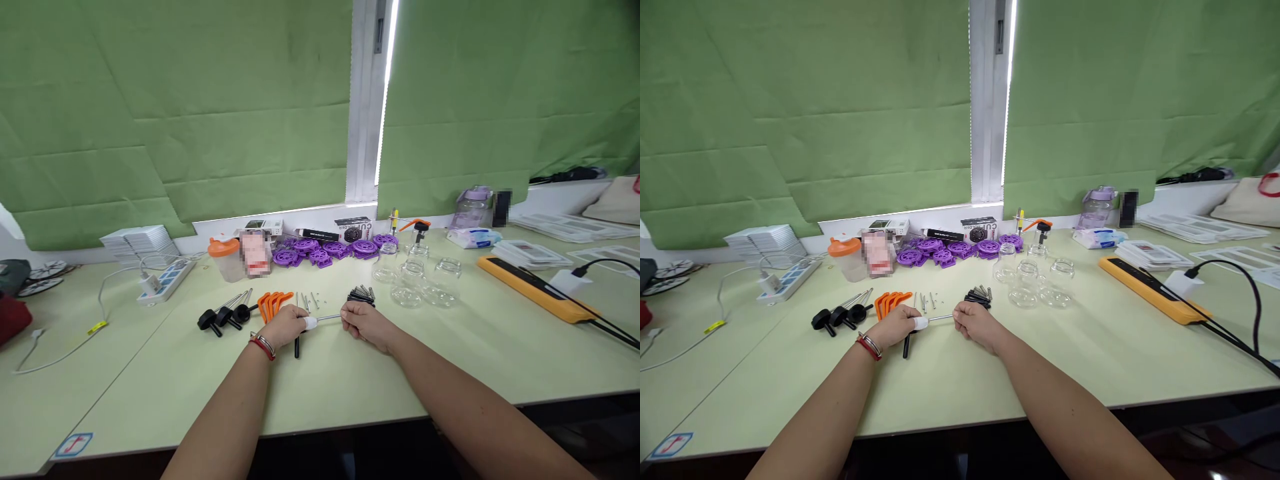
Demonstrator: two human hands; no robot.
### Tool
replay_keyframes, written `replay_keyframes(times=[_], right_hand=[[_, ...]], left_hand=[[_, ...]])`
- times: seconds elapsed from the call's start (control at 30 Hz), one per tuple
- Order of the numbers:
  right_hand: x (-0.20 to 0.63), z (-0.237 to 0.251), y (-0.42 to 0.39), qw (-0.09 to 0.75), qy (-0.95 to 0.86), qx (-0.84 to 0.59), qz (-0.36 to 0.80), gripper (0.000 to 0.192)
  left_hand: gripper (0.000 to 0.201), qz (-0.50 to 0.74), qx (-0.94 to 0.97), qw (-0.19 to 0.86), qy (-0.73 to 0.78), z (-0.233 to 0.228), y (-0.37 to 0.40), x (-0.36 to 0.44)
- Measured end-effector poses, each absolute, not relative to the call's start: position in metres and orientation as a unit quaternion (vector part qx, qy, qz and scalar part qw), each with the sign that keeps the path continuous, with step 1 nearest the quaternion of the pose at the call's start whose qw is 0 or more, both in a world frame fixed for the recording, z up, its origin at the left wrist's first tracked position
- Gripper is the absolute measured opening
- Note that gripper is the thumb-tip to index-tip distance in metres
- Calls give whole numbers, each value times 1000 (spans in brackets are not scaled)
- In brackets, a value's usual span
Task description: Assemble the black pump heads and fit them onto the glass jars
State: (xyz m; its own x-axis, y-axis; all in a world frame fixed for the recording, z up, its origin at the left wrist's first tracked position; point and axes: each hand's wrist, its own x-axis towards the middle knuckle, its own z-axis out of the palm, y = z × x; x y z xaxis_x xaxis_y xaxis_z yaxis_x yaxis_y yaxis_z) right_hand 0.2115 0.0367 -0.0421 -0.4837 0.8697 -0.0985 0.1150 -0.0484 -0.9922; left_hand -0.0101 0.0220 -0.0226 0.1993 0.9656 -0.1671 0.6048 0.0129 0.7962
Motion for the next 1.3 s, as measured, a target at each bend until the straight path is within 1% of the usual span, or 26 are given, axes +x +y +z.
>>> replay_keyframes(times=[0.67,0.8,0.9,0.97,1.03,1.1,1.13,1.2,1.27,1.3], right_hand=[[210,-40,35,315,-618,-404,596,27],[209,-45,36,337,-616,-404,587,35],[209,-46,36,337,-607,-409,592,42],[210,-47,36,335,-609,-407,593,43],[210,-47,36,334,-613,-404,591,44],[210,-47,36,333,-614,-406,590,45],[210,-48,36,332,-613,-407,589,45],[210,-47,36,331,-615,-408,588,45],[210,-47,36,332,-618,-407,585,45],[210,-47,36,332,-619,-406,584,45]], left_hand=[[36,222,661,402,593,-19,19,-9],[36,232,659,396,595,-19,18,-10],[31,275,643,386,601,-9,15,-14],[26,346,605,374,612,7,12,-23],[29,431,551,317,640,26,9,-43],[33,493,493,208,686,45,7,-74],[34,494,471,146,716,52,7,-93],[36,427,423,50,798,61,6,-136],[36,314,385,7,867,62,4,-178],[36,292,375,8,880,60,3,-197]])
